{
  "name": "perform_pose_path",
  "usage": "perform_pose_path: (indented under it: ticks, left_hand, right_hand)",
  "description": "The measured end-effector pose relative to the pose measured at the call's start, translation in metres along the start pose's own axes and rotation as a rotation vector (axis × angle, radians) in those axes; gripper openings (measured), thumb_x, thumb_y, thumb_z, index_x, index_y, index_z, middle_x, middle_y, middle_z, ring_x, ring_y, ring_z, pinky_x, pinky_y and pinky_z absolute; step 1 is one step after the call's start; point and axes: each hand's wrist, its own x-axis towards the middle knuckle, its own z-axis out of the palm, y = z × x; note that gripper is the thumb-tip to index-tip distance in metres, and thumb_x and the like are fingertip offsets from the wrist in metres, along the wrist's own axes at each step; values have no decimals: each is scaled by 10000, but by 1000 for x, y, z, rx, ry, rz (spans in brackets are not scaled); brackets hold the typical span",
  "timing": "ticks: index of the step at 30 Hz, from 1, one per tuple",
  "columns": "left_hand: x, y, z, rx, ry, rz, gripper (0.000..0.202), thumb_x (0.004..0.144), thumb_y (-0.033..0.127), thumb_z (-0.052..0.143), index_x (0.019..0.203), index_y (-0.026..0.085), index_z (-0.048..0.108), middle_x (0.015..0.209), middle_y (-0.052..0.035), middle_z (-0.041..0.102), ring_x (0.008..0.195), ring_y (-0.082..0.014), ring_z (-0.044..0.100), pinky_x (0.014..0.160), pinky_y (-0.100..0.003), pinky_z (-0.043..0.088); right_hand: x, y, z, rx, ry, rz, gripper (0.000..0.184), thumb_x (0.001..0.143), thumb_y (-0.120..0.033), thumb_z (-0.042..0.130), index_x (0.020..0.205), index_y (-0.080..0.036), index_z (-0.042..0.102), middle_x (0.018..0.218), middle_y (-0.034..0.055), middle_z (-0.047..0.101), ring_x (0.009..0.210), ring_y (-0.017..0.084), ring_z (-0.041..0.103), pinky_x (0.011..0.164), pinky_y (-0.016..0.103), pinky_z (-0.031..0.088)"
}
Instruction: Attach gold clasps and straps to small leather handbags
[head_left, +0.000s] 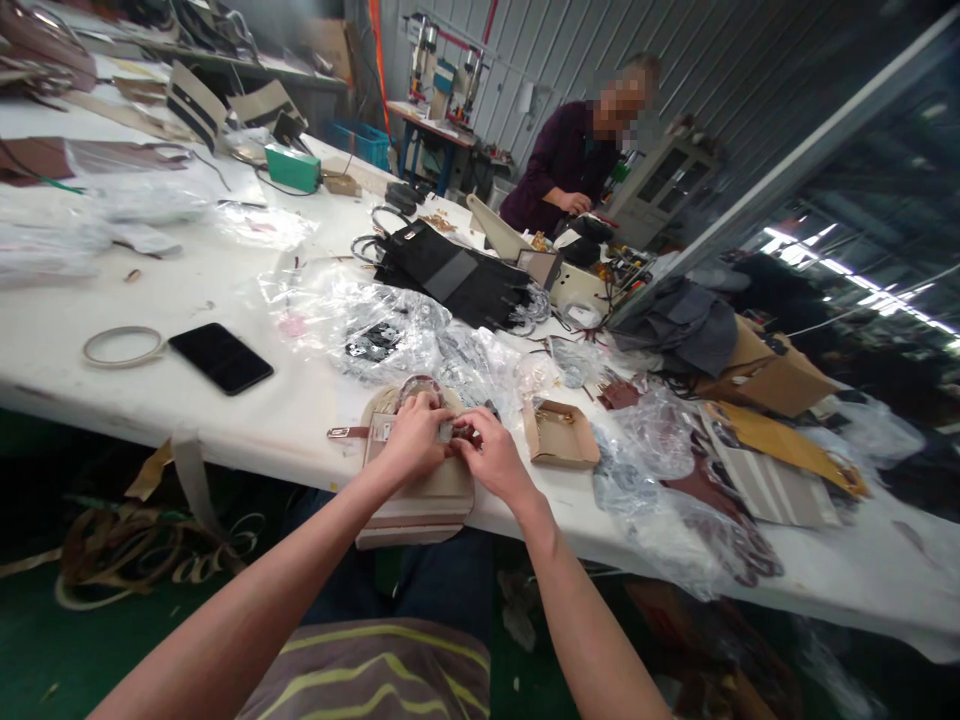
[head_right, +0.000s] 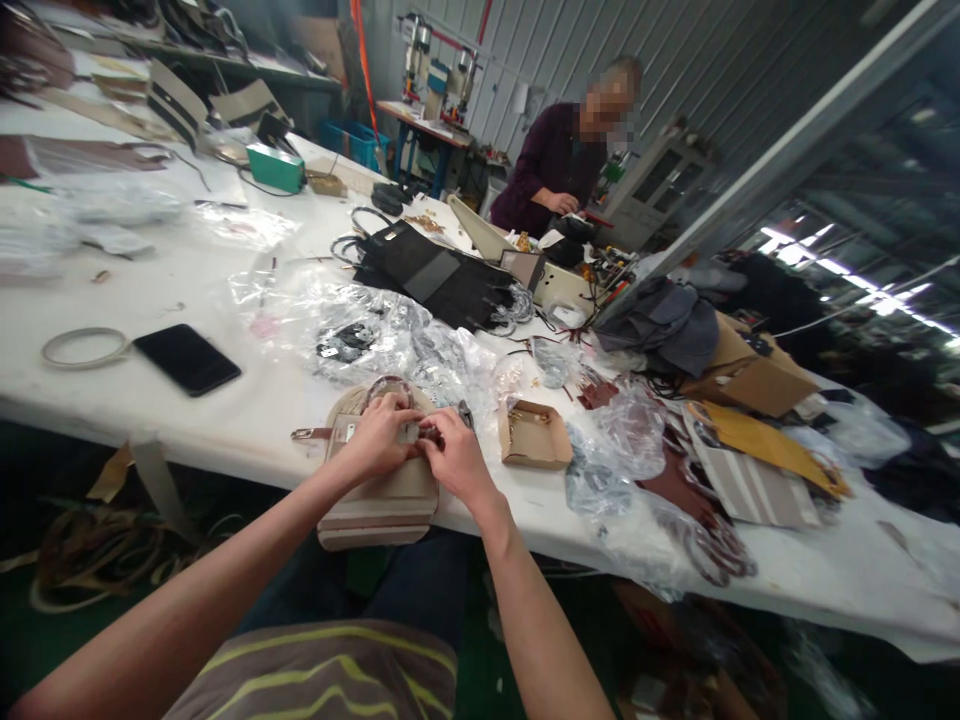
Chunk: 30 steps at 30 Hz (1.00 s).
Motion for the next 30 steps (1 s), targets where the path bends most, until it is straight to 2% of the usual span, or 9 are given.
perform_pose_path:
  ticks: [7,13,18,24,30]
  left_hand:
    - [1,4,-7,-22,-37,-1,574,764,345,931,1314,201,857,1307,-182,634,1213,-436,611,1118,-572,537]
    - [3,1,-4,-8,-47,-2,531,764,323,904,1286,243,855,1292,-166,620,1210,-425,611,1109,-565,535]
    - [3,3,-4,1,-51,-14,487,768,322,894,1245,228,859,1270,-174,618,1194,-432,615,1089,-566,537]
    - [0,9,-10,42,-58,-7,501,819,350,886,1308,249,838,1299,-154,629,1232,-400,610,1131,-530,524]
    - [1,8,-9,51,-74,-23,507,819,354,899,1308,229,844,1310,-167,632,1240,-408,616,1145,-532,528]
  right_hand:
    - [-8,10,6,-64,18,-125,321,1064,-122,615,1317,-268,746,1306,93,774,1261,295,694,1130,484,568]
    - [-6,15,9,-55,34,-111,276,1061,-147,635,1276,-262,766,1249,101,786,1200,298,719,1082,472,601]
    - [-4,15,8,-68,9,-124,288,1039,-122,637,1260,-248,772,1222,105,785,1201,298,712,1087,463,592]
    - [-3,14,6,-38,33,-128,317,1047,-131,642,1311,-234,783,1308,132,700,1254,294,686,1120,451,582]
    - [2,7,1,-28,-54,-116,294,1046,-131,646,1250,-236,829,1270,121,708,1216,278,689,1100,440,571]
